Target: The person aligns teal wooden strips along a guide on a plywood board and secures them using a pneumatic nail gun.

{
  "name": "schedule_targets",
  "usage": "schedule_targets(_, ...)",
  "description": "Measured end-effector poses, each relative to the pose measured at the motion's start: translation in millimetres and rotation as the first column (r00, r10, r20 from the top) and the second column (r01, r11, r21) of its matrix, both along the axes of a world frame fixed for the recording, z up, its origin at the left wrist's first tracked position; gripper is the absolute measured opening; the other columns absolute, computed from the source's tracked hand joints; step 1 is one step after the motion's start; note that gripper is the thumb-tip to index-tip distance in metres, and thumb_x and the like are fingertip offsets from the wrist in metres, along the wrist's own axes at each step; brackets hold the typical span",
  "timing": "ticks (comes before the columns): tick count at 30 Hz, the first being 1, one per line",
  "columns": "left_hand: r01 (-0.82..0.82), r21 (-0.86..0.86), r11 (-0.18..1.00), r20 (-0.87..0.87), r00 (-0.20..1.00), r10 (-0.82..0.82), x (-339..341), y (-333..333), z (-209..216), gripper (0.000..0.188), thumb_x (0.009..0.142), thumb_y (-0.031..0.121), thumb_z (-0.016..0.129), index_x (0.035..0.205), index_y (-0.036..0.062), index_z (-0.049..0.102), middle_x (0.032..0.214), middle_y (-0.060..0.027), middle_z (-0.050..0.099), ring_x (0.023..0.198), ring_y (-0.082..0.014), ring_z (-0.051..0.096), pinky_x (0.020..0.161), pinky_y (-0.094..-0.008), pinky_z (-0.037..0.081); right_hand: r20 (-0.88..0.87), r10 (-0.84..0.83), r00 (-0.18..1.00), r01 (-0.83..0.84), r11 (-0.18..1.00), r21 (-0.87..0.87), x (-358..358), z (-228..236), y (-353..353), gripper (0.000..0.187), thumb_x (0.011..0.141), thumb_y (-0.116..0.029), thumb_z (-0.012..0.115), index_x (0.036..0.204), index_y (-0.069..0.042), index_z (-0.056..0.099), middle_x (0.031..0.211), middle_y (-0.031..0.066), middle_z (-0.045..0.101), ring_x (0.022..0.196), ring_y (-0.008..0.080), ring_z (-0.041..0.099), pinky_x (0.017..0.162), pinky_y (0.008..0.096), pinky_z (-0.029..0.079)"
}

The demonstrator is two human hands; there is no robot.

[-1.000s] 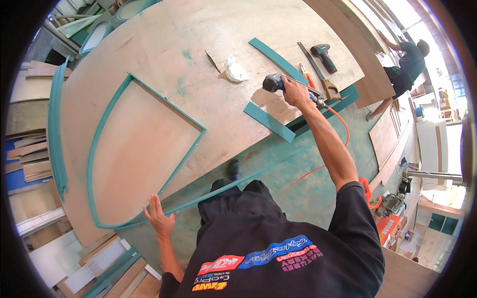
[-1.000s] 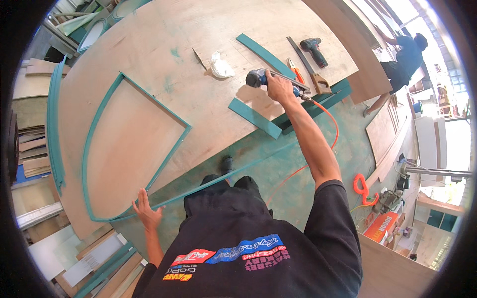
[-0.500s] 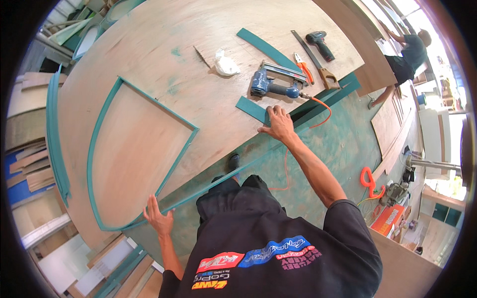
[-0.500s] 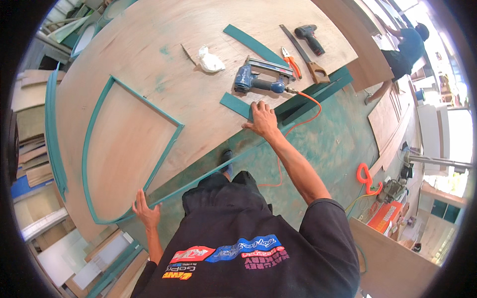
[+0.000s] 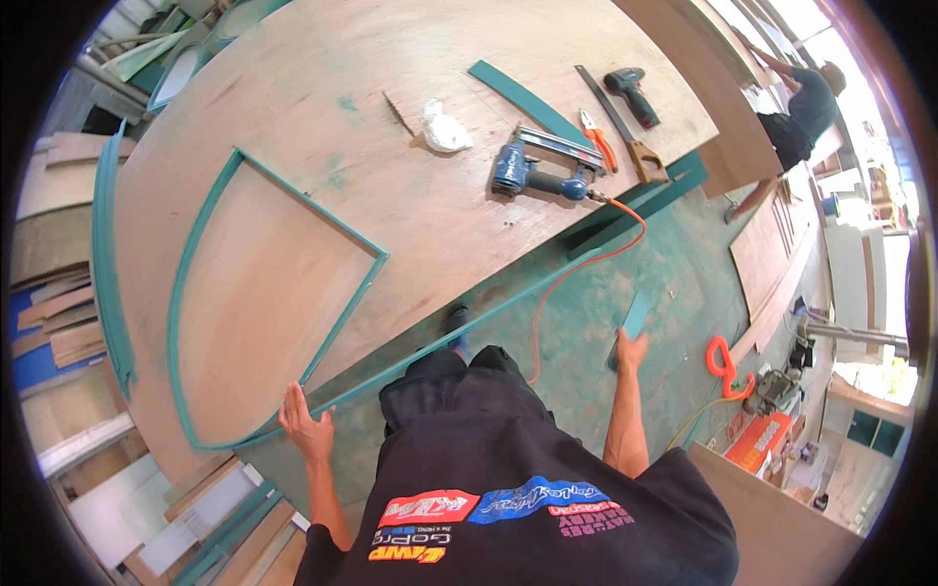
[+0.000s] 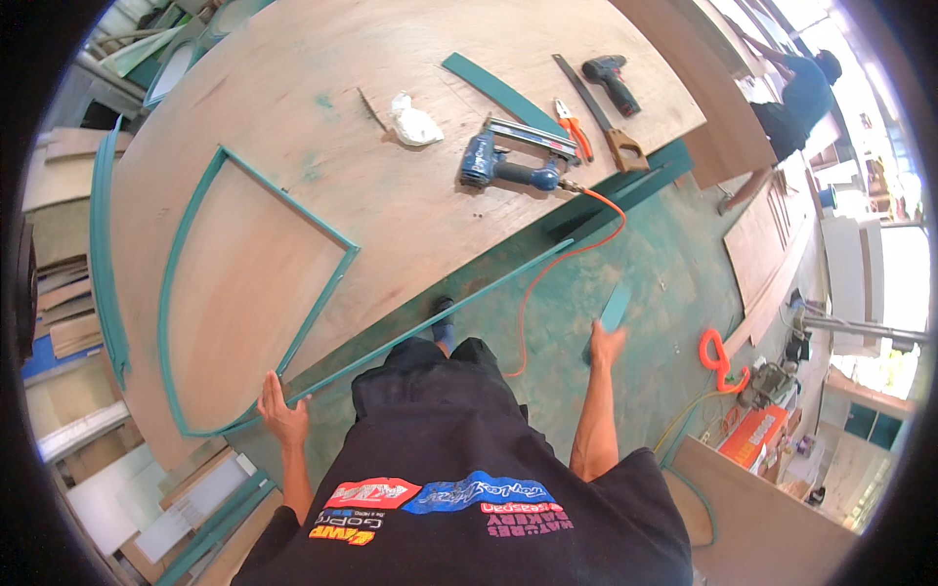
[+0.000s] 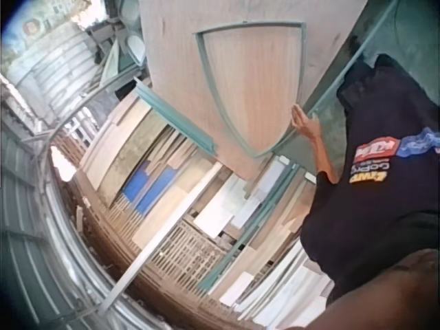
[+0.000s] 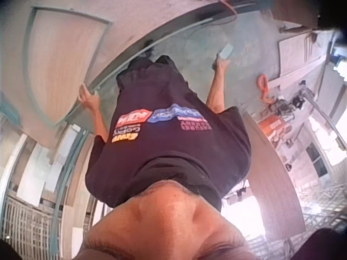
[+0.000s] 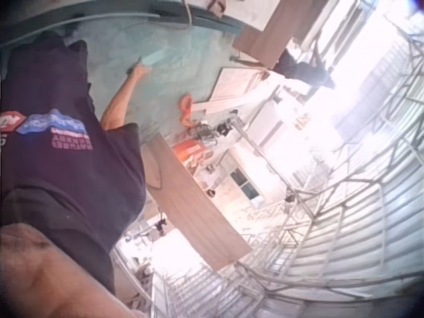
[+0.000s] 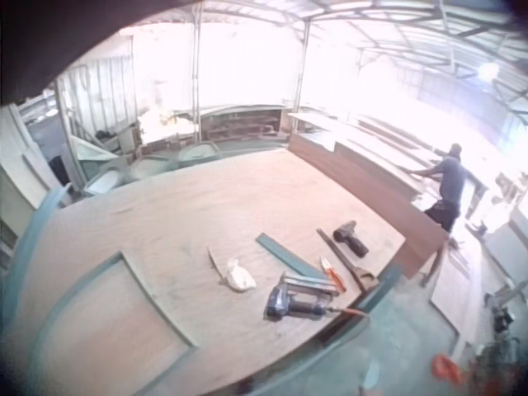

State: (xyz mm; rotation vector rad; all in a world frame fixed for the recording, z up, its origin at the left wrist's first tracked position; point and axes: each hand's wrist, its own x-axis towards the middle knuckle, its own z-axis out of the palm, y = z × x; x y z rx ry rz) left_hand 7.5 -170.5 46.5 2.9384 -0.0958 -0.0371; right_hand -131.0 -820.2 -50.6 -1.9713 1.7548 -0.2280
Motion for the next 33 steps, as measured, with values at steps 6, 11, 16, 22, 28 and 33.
schedule_targets(6,0.003,0.031,1.0,0.099,0.995,-0.006,14.4,-11.7,-25.9,0.085,0.075,0.013,0.081,0.149,-0.0002,0.041,0.15,-0.0208,0.047,0.139,-0.0338,0.044,0.113,-0.0475,0.031,0.342,-0.099,0.935,-0.107,0.838,0.535,73.3,-146.4,28.4,0.073,0.076,-0.04,0.079,0.131,0.005,0.059,0.127,0.0248,0.063,0.099,0.0386,0.069,0.087,0.0406,0.052)
schedule_targets(11,-0.087,0.11,0.99,0.13,0.989,0.073,2.1,-1.8,-34.8,0.078,0.08,0.018,0.079,0.147,-0.0011,0.044,0.147,-0.0201,0.05,0.137,-0.0346,0.047,0.111,-0.0472,0.034,0.198,-0.11,0.974,-0.086,0.63,0.772,167.8,-90.8,58.5,0.065,0.091,-0.033,0.062,0.145,-0.002,0.046,0.147,0.021,0.048,0.104,0.0348,0.069,0.088,0.0428,0.05)
schedule_targets(16,-0.122,0.085,0.989,0.217,0.971,0.101,-2.5,-0.2,-42.0,0.068,0.08,0.018,0.079,0.14,-0.0005,0.053,0.143,-0.0174,0.056,0.135,-0.0319,0.05,0.108,-0.0463,0.035,0.283,0.294,0.913,-0.398,0.483,0.78,163.8,-3.4,51.4,0.038,0.093,-0.03,0.058,0.12,-0.004,0.066,0.108,0.0143,0.072,0.089,0.0234,0.072,0.076,0.0369,0.054)
schedule_targets(22,-0.198,0.122,0.973,0.281,0.947,0.157,6.1,-6.5,-41.5,0.058,0.081,0.018,0.079,0.134,0.0047,0.06,0.138,-0.0105,0.061,0.131,-0.0278,0.053,0.103,-0.0448,0.038,0.219,0.713,0.666,-0.655,0.699,-0.286,249.4,84.2,6.6,0.027,0.089,-0.016,0.063,0.112,-0.002,0.067,0.106,0.0142,0.068,0.094,0.0268,0.066,0.083,0.0391,0.051)
schedule_targets(28,-0.205,0.172,0.964,0.351,0.927,0.134,2.9,-5.5,-55.3,0.054,0.085,0.023,0.077,0.134,0.0065,0.061,0.138,-0.008,0.061,0.131,-0.0255,0.054,0.102,-0.0445,0.037,-0.365,0.817,0.447,-0.893,0.427,-0.141,292.8,72.3,-16.5,0.077,0.082,-0.012,0.064,0.153,-0.022,0.035,0.137,0.0157,0.055,0.129,0.0328,0.053,0.109,0.0532,0.038)
schedule_targets(33,-0.214,0.179,0.96,0.366,0.921,0.137,0.7,-12.8,-59.2,0.053,0.088,0.023,0.075,0.136,0.0075,0.059,0.14,-0.0064,0.06,0.133,-0.0248,0.052,0.103,-0.045,0.037,-0.481,0.817,0.317,-0.948,0.291,-0.13,306.0,72.7,-48.9,0.078,0.08,-0.016,0.067,0.151,-0.029,0.039,0.12,0.0146,0.066,0.116,0.0338,0.063,0.104,0.0543,0.038)
